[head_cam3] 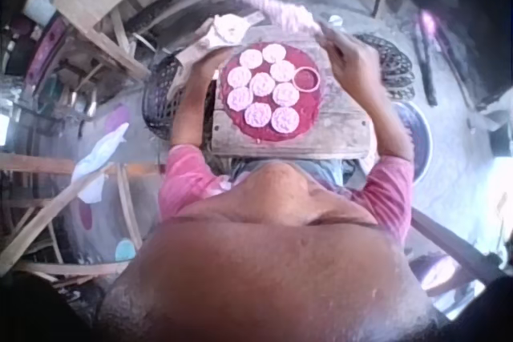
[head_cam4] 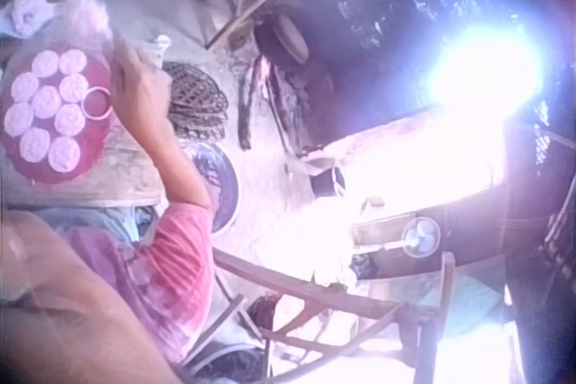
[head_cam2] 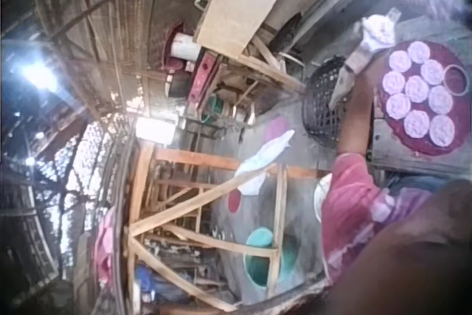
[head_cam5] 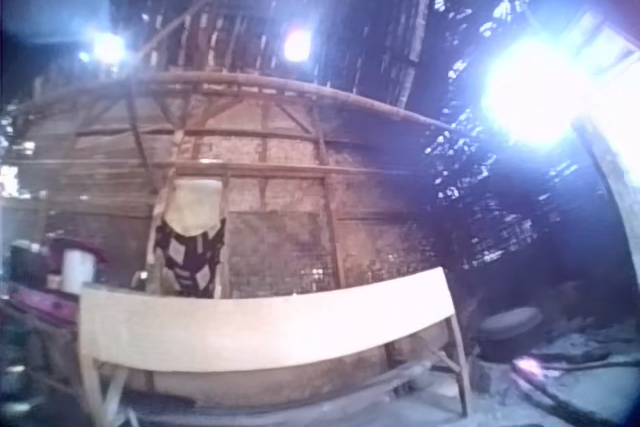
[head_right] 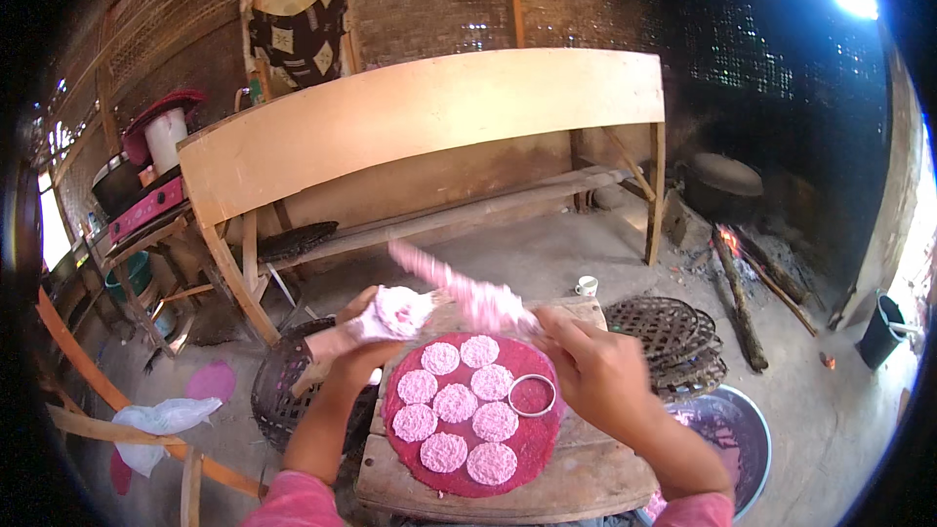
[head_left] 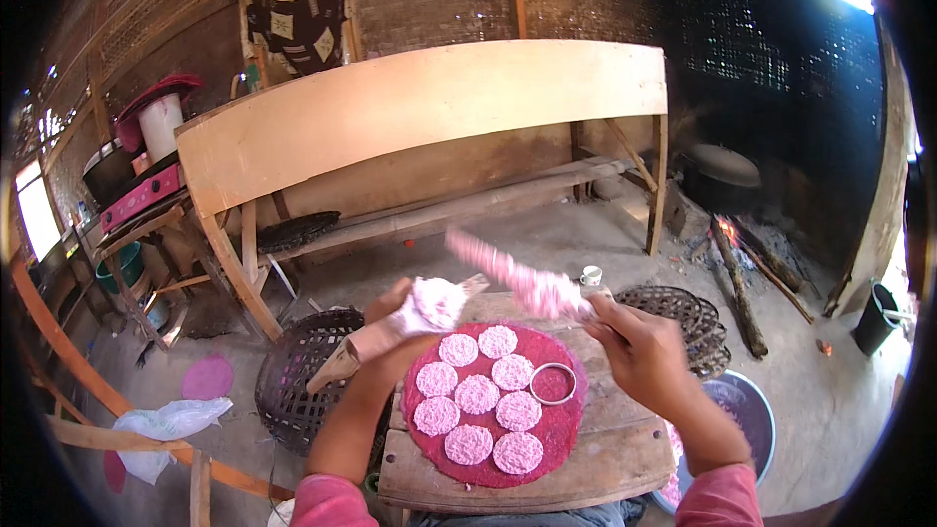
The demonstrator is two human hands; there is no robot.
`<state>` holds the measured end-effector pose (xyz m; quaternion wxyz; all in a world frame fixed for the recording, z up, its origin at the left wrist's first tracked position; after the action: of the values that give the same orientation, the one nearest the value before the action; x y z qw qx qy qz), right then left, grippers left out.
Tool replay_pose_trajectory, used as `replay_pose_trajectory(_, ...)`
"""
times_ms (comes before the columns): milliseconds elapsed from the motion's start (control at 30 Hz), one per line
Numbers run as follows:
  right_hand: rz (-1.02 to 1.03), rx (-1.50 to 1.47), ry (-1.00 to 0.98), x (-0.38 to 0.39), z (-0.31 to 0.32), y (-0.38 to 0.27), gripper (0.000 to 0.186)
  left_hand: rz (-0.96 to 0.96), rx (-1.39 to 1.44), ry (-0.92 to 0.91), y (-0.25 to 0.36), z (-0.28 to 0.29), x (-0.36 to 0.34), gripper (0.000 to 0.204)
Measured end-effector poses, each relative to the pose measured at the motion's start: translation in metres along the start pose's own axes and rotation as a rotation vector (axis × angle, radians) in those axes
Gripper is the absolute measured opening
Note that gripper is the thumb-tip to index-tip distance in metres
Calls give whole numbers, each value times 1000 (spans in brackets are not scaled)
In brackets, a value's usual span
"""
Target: The person scoops pink batter from a bowl, loads it into a handheld wooden press, and squeezes out round pink cakes onto a mat. They then transfer the finished cakes into a woven basket. The process repeats with the same tools and materials.
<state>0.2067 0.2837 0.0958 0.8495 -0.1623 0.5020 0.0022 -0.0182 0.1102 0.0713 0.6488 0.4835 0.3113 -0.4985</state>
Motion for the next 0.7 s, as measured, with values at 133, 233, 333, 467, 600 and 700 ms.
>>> replay_pose_trajectory(133, -241, -214, 22, 31, -76, 18, 56, -100, -221, -68, 21, -42, 7, 29)
replay_pose_trajectory(233, -274, -354, 50, 64, -92, 0, 57, -25, -203, 2, 9, -48, 0, 30)
replay_pose_trajectory(333, -413, -435, -162, 89, -81, 0, 54, -13, -311, 16, -10, -34, -13, 23)
replay_pose_trajectory(467, -499, -385, -110, 88, -61, 34, 49, 8, -248, 115, -3, -26, -10, 32)
replay_pose_trajectory(600, -540, -378, -51, 93, -76, 43, 48, -52, -349, 97, 14, -55, -3, 38)
replay_pose_trajectory(700, -605, -405, -94, 105, -83, 27, 38, -131, -412, 83, 10, -69, -10, 38)
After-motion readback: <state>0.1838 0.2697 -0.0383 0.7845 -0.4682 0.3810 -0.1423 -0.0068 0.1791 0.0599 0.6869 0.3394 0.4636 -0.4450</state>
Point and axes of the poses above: each hand's wrist, its own x-axis away from the middle knuckle, its own z-axis out of the back of the hand, y = z × x, the point moved 6 cm from there along -x, towards the middle knuckle, and after that the axes turned 11 degrees about y, right-handed, at the moved point
